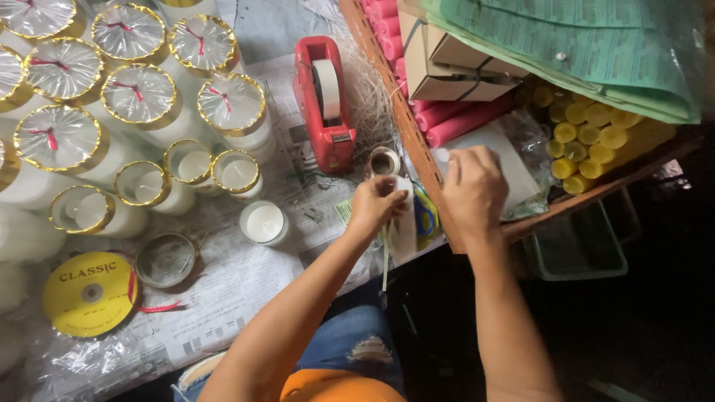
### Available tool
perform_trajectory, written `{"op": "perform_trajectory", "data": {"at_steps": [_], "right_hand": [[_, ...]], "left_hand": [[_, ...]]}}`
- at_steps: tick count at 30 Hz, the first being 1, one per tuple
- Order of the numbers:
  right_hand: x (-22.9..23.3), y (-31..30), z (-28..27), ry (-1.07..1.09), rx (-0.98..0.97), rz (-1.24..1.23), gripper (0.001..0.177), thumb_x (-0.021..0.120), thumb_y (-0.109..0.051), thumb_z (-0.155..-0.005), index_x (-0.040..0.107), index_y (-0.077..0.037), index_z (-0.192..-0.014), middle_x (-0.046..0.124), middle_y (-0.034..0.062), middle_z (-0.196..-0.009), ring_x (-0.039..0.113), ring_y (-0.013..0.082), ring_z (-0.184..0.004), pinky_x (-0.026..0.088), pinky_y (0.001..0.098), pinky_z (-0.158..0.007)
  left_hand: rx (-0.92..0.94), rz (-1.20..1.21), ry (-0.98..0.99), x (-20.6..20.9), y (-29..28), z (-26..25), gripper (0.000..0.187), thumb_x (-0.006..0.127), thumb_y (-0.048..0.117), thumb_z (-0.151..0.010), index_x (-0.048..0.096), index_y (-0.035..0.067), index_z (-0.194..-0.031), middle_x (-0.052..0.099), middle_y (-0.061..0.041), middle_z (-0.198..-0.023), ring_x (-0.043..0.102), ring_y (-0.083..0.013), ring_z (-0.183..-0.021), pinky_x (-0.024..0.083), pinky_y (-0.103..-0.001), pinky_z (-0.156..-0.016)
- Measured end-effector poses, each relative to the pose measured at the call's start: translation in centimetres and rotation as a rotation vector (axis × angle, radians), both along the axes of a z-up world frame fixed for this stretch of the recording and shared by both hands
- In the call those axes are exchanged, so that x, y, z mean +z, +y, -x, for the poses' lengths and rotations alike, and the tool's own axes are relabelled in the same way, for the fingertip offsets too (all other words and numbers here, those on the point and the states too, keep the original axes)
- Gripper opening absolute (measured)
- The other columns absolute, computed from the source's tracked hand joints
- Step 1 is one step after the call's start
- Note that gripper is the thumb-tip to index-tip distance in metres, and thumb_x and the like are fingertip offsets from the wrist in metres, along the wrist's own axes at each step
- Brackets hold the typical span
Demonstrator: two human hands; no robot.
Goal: The person is manually labeling glass candle jars by cutting labels from a sheet with scissors and sticking them onto the jars.
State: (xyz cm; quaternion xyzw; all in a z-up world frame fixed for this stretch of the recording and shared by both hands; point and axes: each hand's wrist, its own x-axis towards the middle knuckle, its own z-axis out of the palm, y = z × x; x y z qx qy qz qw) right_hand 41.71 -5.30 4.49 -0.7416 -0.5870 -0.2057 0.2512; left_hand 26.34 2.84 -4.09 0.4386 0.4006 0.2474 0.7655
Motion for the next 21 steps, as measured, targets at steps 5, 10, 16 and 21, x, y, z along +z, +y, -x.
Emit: {"op": "perform_trajectory", "data": {"at_steps": [5,10,16,21], "right_hand": [[3.1,-1.2,4.4,0.01,0.039,-0.053,0.004,0.067,-0.004,-0.094,0.069,-0.007,-0.093,0.059,0.0048,-0.088,0.063,0.0279,-0.083,0.052,0.0363,-0.074],[3.2,-1.7,11.7,-0.091,0.232,-0.146,0.009,0.066,-0.005,-0.095,0.073,-0.011,-0.096,0.06,0.0049,-0.085,0.062,0.0255,-0.076,0.053,0.0336,-0.07],[3.8,-3.6,17.2,0.164,0.456,-0.171,0.014,0.075,-0.01,-0.09,0.077,-0.013,-0.104,0.07,0.0044,-0.105,0.069,0.0246,-0.093,0.057,0.0357,-0.081],[0.4,-3.7,18.9,1.425,0.348,0.222,0.015,0.072,-0.013,-0.092,0.075,-0.004,-0.103,0.074,0.0056,-0.108,0.064,0.0047,-0.082,0.06,0.0239,-0.07]], "left_hand": [[-0.097,-0.452,0.313,3.2,0.0,3.8,0.048,0.08,0.025,-0.085,0.065,0.004,-0.125,0.077,-0.018,-0.093,0.074,-0.0293,-0.069,0.058,-0.041,-0.061],[-0.074,-0.073,-0.136,6.3,-3.7,10.4,0.043,0.07,0.019,-0.089,0.068,0.008,-0.13,0.07,-0.018,-0.119,0.072,-0.0221,-0.074,0.053,-0.024,-0.048],[0.005,0.112,-0.121,5.1,-4.8,17.9,0.042,0.066,0.011,-0.086,0.069,0.004,-0.128,0.067,-0.015,-0.099,0.069,-0.0216,-0.087,0.055,-0.023,-0.057],[0.03,-0.061,-0.187,3.3,-5.9,21.7,0.037,0.063,0.005,-0.081,0.073,0.003,-0.116,0.063,-0.014,-0.128,0.072,-0.0214,-0.086,0.056,-0.023,-0.057]]}}
